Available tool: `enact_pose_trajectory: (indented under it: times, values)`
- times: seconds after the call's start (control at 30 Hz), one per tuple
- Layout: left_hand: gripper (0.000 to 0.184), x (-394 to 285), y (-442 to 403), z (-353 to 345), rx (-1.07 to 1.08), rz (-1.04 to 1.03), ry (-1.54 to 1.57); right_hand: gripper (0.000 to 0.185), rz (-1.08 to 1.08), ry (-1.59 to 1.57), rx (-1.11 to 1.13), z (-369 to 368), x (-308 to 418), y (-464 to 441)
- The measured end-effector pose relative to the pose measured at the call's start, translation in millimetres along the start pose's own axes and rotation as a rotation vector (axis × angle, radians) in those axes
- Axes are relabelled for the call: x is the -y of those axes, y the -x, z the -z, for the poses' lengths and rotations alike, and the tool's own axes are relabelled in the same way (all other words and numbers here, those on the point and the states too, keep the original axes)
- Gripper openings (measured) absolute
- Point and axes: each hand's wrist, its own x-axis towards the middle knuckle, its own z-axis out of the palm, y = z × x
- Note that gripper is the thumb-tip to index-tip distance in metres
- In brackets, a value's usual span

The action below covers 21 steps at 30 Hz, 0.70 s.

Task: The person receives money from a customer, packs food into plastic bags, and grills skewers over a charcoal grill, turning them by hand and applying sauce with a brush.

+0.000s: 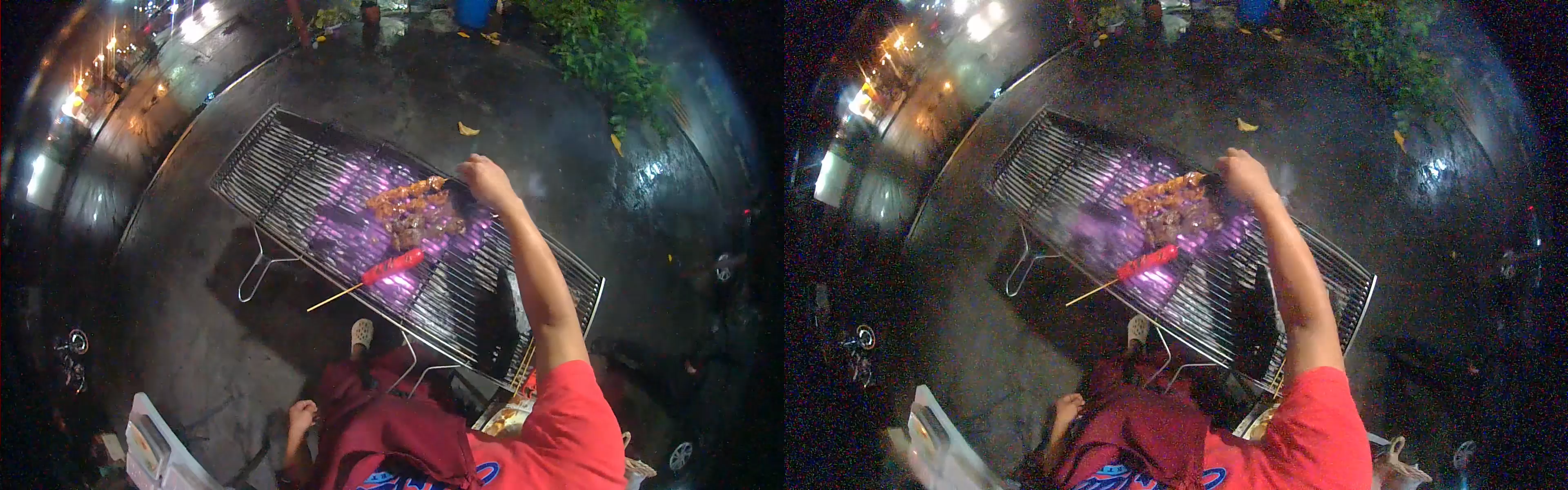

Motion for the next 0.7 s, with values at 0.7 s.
enact_pose_trajectory:
  times: [0.7]
  values:
    - [0.011,17.8,-15.4,8.1,0.051,-0.134,-0.142,0.017,0.079,0.151,0.108,-20.4,-3.8,-5.8]
